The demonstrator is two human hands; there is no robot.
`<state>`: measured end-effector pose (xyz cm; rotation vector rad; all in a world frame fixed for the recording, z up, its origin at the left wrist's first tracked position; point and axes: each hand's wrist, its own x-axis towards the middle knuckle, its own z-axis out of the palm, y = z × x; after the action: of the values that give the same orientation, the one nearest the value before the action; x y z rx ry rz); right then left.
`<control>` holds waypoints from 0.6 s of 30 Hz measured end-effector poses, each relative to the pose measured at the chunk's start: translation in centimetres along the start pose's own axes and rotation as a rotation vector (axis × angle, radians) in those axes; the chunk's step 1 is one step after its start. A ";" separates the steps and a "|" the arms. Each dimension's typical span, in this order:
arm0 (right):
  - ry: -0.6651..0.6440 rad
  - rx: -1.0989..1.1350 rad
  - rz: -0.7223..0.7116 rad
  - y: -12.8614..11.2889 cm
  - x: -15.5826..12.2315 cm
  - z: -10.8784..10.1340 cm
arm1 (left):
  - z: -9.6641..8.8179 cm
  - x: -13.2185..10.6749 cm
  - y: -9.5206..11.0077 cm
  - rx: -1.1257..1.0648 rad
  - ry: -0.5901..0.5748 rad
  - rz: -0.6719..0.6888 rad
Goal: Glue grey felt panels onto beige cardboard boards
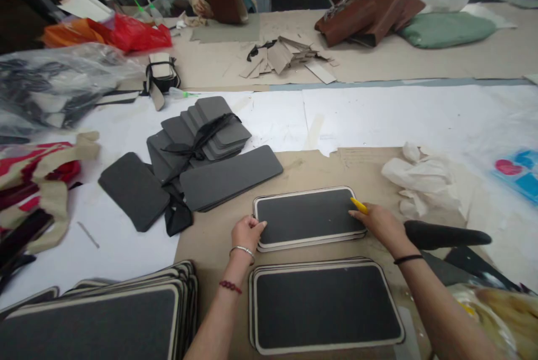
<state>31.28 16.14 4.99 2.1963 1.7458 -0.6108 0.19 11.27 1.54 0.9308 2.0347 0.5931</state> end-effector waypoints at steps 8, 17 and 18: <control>-0.007 -0.009 0.026 -0.3 -0.3 -0.3 | -0.2 -0.2 -0.3 0.007 0.000 0.035; 0.126 -0.001 0.110 -1.0 -1.7 -0.2 | -0.2 -1.0 0.3 0.271 0.133 0.151; 0.129 0.003 0.113 -1.0 -1.6 -0.1 | -0.1 -1.2 0.4 0.281 0.147 0.161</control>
<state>29.99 15.05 5.97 2.3648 1.6661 -0.4550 0.76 10.64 2.44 1.2581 2.2272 0.4800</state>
